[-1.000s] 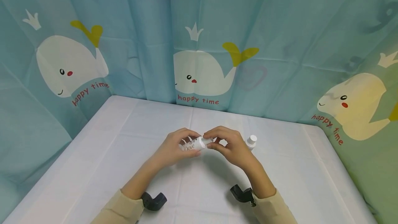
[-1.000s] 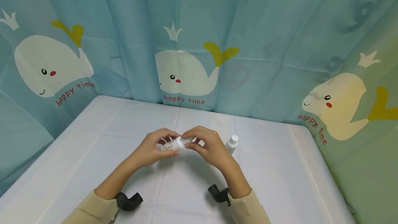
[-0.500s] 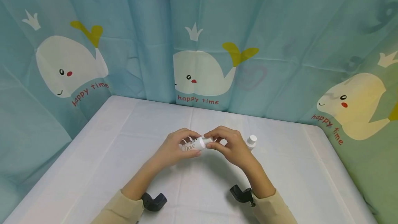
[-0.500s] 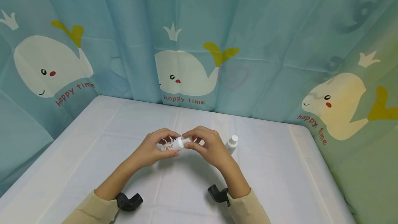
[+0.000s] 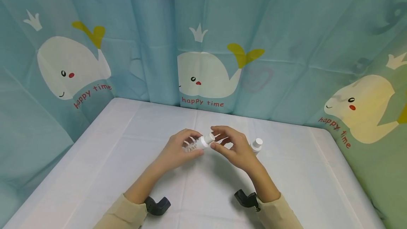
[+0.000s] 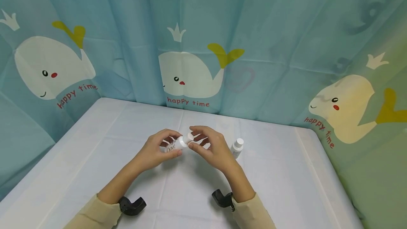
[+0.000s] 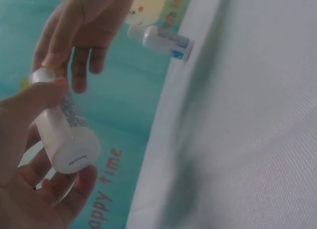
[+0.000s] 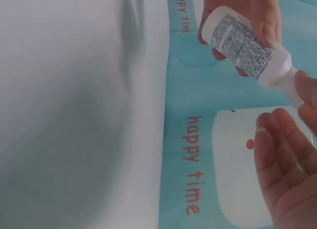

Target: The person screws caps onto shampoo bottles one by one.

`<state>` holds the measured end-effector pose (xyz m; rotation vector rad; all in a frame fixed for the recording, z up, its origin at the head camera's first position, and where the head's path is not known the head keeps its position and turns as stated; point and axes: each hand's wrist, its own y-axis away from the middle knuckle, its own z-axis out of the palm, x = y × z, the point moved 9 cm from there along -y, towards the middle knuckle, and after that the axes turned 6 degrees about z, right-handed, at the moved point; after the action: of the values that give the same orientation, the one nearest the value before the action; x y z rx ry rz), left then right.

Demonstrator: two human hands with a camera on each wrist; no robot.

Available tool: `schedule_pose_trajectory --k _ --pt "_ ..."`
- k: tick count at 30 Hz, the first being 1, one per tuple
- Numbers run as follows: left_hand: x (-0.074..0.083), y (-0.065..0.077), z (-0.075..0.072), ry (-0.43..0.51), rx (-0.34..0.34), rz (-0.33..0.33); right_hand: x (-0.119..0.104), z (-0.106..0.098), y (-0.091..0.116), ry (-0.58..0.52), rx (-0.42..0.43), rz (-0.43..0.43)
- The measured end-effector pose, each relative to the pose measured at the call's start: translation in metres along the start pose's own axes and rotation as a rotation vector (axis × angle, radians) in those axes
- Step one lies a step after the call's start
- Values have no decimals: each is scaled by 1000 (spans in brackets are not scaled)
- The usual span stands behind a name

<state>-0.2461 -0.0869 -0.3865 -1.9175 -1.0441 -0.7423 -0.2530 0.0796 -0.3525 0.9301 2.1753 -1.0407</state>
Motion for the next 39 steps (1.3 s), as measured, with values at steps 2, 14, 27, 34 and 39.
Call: schedule_pose_trajectory --k 2,14,27,34,39 --pt "-3 0 -1 17 8 -15 6 3 0 -8 -11 60" --pt "-23 1 -2 126 65 -121 25 29 4 -60 -115 230" --pt "-44 5 2 243 87 -185 7 43 4 -86 -201 245" --pt "-48 7 4 247 70 -228 17 54 7 -100 -269 263" --pt "-60 7 7 242 57 -225 35 61 10 -104 -302 254"
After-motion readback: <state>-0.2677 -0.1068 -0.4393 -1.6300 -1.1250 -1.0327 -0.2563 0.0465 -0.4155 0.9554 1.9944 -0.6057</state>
